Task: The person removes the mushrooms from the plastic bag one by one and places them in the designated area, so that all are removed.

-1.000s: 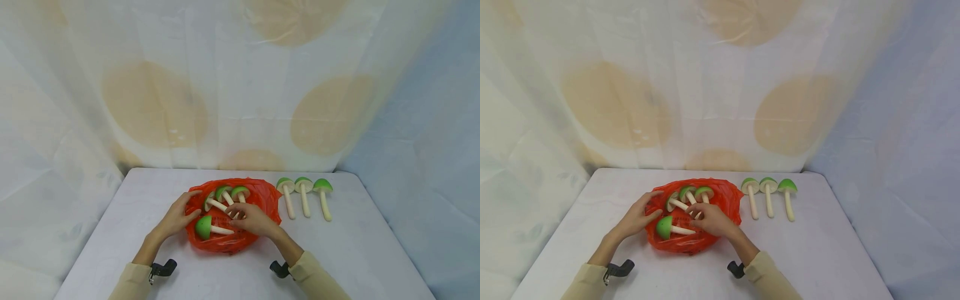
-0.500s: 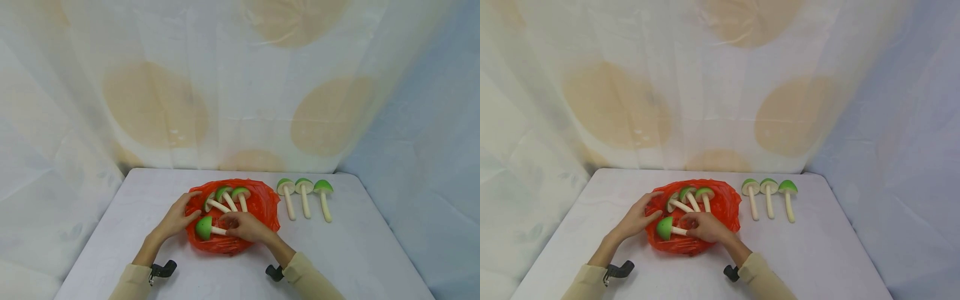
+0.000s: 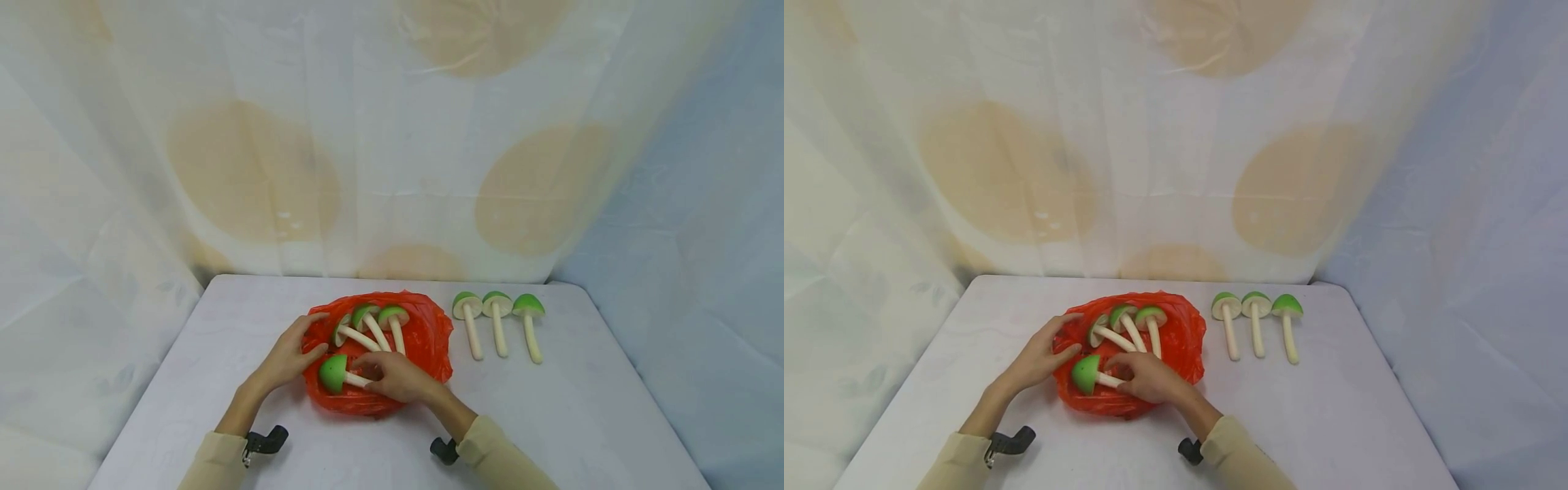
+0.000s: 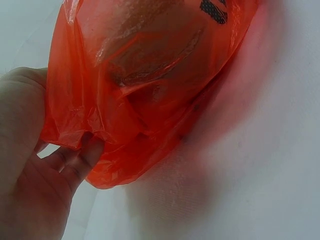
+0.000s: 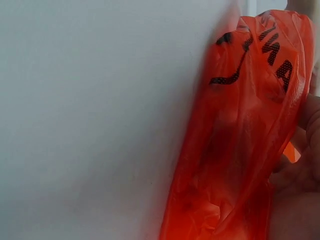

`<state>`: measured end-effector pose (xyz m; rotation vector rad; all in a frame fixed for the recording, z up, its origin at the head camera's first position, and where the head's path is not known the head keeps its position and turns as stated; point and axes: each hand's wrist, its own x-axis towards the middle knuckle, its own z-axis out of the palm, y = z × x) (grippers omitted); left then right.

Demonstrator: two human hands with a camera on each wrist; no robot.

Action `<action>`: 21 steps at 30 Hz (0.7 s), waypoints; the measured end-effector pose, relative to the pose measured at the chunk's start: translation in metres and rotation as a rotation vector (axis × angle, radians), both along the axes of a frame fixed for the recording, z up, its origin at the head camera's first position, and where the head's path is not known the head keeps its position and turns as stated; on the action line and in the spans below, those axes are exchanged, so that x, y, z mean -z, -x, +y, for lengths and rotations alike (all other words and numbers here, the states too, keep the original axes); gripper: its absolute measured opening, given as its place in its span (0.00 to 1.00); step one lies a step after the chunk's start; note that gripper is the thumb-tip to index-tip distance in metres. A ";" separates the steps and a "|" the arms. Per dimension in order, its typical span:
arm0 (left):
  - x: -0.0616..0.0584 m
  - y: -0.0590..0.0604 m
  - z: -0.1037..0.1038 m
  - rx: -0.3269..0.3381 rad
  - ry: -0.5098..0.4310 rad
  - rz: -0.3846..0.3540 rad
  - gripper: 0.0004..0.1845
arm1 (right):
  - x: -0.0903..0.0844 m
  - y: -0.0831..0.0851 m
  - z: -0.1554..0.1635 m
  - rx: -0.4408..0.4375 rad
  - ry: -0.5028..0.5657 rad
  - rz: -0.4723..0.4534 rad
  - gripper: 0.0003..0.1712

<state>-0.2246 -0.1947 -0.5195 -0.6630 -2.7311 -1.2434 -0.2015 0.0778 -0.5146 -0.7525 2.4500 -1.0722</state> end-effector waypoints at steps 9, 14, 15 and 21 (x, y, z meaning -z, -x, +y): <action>0.001 -0.001 -0.001 -0.012 0.001 -0.009 0.33 | 0.001 0.000 -0.001 -0.022 -0.023 0.019 0.19; 0.001 -0.001 -0.001 -0.015 0.002 -0.014 0.33 | -0.001 -0.001 -0.002 -0.029 -0.067 0.030 0.18; 0.002 -0.001 -0.001 -0.015 0.001 -0.016 0.33 | -0.001 -0.001 -0.002 -0.029 -0.069 0.031 0.18; 0.003 0.000 -0.002 -0.013 -0.005 -0.025 0.33 | 0.000 0.000 -0.005 -0.022 -0.075 0.042 0.16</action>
